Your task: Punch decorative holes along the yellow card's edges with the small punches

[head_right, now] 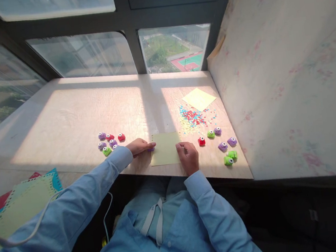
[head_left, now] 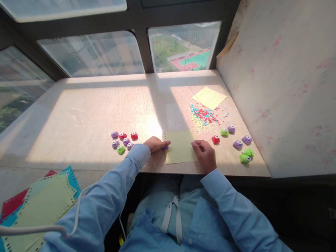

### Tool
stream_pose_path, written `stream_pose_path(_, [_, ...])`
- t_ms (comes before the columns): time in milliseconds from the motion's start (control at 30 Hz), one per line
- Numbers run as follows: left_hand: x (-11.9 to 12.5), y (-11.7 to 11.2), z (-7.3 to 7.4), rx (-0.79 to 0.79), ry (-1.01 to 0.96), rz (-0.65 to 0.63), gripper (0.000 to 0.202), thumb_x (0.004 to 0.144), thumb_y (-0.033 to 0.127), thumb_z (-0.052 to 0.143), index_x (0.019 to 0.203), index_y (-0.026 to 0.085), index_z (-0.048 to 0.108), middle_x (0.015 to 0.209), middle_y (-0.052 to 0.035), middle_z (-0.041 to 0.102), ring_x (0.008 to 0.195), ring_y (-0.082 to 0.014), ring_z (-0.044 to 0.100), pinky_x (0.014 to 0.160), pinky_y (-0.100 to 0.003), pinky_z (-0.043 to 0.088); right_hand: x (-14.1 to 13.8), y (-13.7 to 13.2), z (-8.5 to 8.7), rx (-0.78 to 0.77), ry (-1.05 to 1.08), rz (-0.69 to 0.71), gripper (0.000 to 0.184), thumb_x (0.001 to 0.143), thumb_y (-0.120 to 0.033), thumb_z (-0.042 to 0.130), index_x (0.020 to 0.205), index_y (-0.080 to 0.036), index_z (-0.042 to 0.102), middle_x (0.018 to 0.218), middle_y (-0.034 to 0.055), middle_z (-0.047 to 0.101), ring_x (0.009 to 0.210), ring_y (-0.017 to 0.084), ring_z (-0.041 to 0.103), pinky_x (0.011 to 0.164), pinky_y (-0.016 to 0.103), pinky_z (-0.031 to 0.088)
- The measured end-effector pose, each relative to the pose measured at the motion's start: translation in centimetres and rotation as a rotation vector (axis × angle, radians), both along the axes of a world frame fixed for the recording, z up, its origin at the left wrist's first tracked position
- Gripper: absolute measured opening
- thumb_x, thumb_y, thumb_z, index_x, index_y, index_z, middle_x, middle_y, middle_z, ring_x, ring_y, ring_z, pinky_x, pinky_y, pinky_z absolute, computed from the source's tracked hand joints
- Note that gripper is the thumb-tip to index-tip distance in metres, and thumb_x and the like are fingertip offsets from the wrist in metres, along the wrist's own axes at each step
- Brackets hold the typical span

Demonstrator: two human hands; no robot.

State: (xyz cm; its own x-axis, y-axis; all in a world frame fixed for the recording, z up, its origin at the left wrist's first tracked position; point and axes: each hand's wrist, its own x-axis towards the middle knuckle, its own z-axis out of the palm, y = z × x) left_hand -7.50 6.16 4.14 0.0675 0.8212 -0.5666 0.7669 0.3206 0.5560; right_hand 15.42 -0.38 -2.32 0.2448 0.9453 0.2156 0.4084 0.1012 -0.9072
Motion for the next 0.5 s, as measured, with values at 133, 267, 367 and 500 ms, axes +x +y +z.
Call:
stream_pose_path(133, [0.48,-0.02,-0.29,0.049,0.063,-0.011,0.054,0.083,0.049,0.068,0.042,0.018,0.053,0.042,0.0008,0.041,0.049,-0.0151,0.048,0.055,-0.031,0.034,-0.08,0.03,0.28,0.028,-0.044,0.021,0.031,0.087,-0.048,0.058,0.079,-0.021,0.069,0.081,0.0062,0.071,0.077,0.023,0.062,0.077,0.038,0.050])
stream_pose_path(267, [0.82,0.12,-0.06,0.056,0.084,-0.003,0.053,0.083,0.046,0.070,0.041,0.019,0.052,0.042,0.0013,0.040,0.050,-0.0153,0.048,0.056,-0.031,0.034,-0.11,0.07,0.30,0.048,-0.062,0.033,0.030,0.088,-0.047,0.057,0.079,-0.021,0.069,0.081,0.0067,0.072,0.078,0.023,0.062,0.078,0.039,0.050])
stream_pose_path(367, [0.87,0.16,0.15,0.043,0.066,0.027,0.051,0.080,0.044,0.073,0.041,0.019,0.052,0.040,0.0020,0.036,0.048,-0.0155,0.047,0.055,-0.031,0.034,-0.15,0.16,0.15,0.063,-0.082,0.045,0.030,0.089,-0.046,0.055,0.078,-0.021,0.069,0.081,0.0069,0.071,0.079,0.024,0.062,0.079,0.039,0.049])
stream_pose_path(500, [0.56,0.03,-0.27,-0.001,-0.025,0.098,0.053,0.078,0.046,0.076,0.041,0.019,0.050,0.039,0.0022,0.035,0.041,-0.0131,0.041,0.048,-0.030,0.030,-0.18,0.37,-0.17,0.106,-0.170,0.090,0.027,0.090,-0.040,0.053,0.078,-0.021,0.068,0.080,0.0076,0.071,0.082,0.025,0.062,0.080,0.039,0.048])
